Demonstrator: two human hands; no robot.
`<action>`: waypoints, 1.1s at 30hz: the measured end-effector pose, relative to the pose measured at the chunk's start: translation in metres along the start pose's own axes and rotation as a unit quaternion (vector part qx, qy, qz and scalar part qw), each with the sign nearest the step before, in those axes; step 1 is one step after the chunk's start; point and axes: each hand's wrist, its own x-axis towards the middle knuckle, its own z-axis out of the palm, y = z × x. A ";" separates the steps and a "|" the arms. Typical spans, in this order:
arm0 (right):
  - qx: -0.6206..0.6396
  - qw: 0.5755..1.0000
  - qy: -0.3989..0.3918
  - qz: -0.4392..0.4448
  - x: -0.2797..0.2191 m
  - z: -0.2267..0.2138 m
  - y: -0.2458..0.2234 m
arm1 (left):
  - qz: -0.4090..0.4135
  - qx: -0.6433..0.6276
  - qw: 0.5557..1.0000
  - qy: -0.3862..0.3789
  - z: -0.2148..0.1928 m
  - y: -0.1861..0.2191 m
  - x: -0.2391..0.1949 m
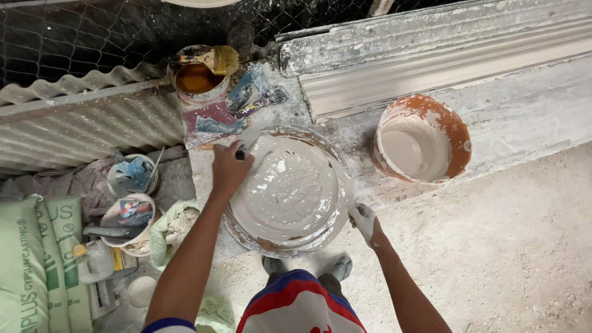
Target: The person scoops white plaster from a bucket and spreads it by hand into a round decorative mold. They smooth the surface, then cover the mold with a plastic sheet and press it down to conform to the plaster.
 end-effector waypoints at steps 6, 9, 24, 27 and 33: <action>0.003 1.000 0.001 -0.010 0.002 0.001 0.001 | 0.103 -0.010 0.995 -0.008 0.042 0.028 -0.007; -0.005 1.000 0.004 -0.009 0.003 -0.001 0.002 | 0.112 -0.027 0.992 -0.044 0.054 0.045 -0.027; -0.020 1.000 -0.019 -0.001 0.003 -0.003 -0.004 | 0.171 0.064 0.970 -0.158 0.009 0.038 -0.140; -0.025 0.999 -0.028 0.004 0.002 -0.006 -0.009 | 0.111 0.128 0.965 -0.200 -0.014 0.026 -0.151; -0.032 0.999 -0.042 0.005 0.002 -0.006 -0.013 | 0.103 0.284 0.939 -0.163 -0.052 0.000 -0.150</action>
